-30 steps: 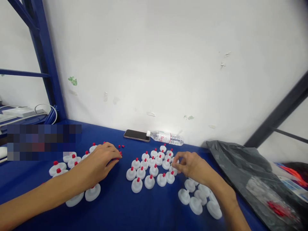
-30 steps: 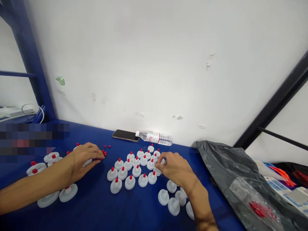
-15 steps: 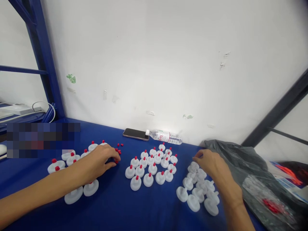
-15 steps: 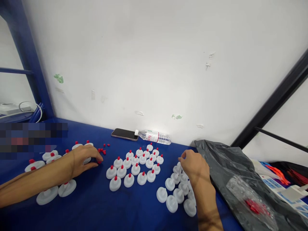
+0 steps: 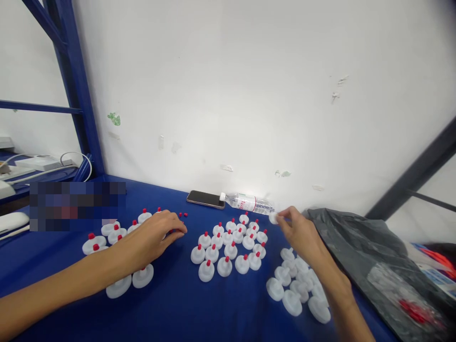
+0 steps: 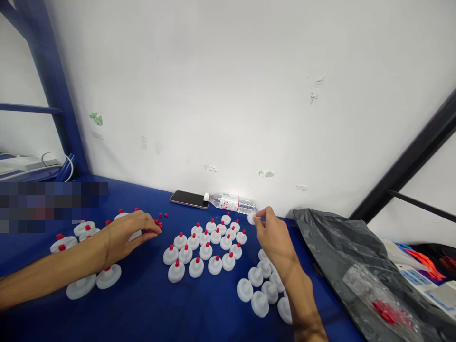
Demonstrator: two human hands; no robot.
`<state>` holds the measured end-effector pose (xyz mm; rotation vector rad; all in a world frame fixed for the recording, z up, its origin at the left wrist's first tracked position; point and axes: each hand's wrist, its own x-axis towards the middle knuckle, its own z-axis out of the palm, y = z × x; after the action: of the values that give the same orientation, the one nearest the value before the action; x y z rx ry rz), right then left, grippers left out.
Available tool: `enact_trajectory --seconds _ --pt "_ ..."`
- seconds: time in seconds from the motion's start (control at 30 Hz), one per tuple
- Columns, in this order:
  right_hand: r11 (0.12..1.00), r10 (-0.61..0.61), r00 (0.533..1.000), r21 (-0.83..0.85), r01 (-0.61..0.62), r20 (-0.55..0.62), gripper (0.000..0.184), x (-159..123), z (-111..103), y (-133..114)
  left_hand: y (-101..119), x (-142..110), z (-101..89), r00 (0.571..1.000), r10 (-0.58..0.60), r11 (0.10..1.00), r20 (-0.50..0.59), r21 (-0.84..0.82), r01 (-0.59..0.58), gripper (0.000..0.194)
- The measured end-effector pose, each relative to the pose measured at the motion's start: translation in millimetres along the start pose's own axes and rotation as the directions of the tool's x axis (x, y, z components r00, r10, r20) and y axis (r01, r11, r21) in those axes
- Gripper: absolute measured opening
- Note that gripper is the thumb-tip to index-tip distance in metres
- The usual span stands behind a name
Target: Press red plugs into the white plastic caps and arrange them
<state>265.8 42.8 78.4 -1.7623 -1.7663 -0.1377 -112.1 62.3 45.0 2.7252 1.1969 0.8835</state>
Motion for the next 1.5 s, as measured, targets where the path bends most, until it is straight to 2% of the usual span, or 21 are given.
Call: enact_trajectory --seconds 0.17,0.3,0.37,0.47,0.53,0.6,0.8,0.93,1.03,1.23,1.4,1.5 --pt "0.991 -0.11 0.992 0.067 0.115 -0.063 0.007 1 21 -22 -4 -1 3.2 0.999 -0.005 1.0 -0.049 -0.023 0.004 0.017" --pt "0.965 -0.236 0.966 0.095 0.246 -0.104 0.011 -7 31 -46 -2 0 1.3 0.989 0.055 0.998 -0.137 -0.025 -0.059 0.015" --pt "0.925 -0.353 0.931 0.116 0.363 -0.093 0.013 -14 34 -59 6 1 -2.5 0.979 0.111 0.993 -0.169 -0.029 -0.117 0.015" --pt "0.824 -0.546 0.835 0.135 0.55 -0.065 0.014 -25 41 -79 18 0 -7.2 0.96 0.212 0.974 -0.181 -0.045 -0.224 0.016" --pt "0.772 -0.618 0.784 0.147 0.619 -0.058 0.017 -32 45 -91 25 -2 -7.9 0.948 0.277 0.957 -0.154 -0.041 -0.287 0.02" --pt "0.735 -0.655 0.752 0.168 0.657 -0.072 0.022 -38 48 -100 28 -4 -7.1 0.939 0.32 0.945 -0.125 -0.026 -0.326 0.024" --pt "0.668 -0.711 0.692 0.189 0.72 -0.125 0.024 -48 53 -111 30 -6 -4.6 0.918 0.363 0.927 -0.16 -0.034 -0.372 0.023" --pt "0.647 -0.725 0.666 0.157 0.746 -0.174 0.013 -49 53 -112 33 -5 -6.0 0.93 0.326 0.919 -0.168 -0.172 -0.354 0.018" --pt "0.651 -0.718 0.667 0.149 0.744 -0.199 0.007 -50 53 -114 36 -6 -6.5 0.937 0.305 0.91 -0.168 -0.24 -0.339 0.013" --pt "0.674 -0.688 0.693 0.165 0.72 -0.214 0.006 -51 52 -116 37 -6 -7.4 0.914 0.33 0.904 -0.237 -0.201 -0.379 0.01" --pt "0.683 -0.663 0.709 0.194 0.705 -0.242 0.005 -52 52 -118 37 -6 -6.8 0.907 0.337 0.903 -0.252 -0.185 -0.387 0.013" --pt "0.652 -0.689 0.681 0.199 0.732 -0.249 0.007 -51 51 -119 36 -8 -3.5 0.909 0.321 0.9 -0.265 -0.214 -0.38 0.01"
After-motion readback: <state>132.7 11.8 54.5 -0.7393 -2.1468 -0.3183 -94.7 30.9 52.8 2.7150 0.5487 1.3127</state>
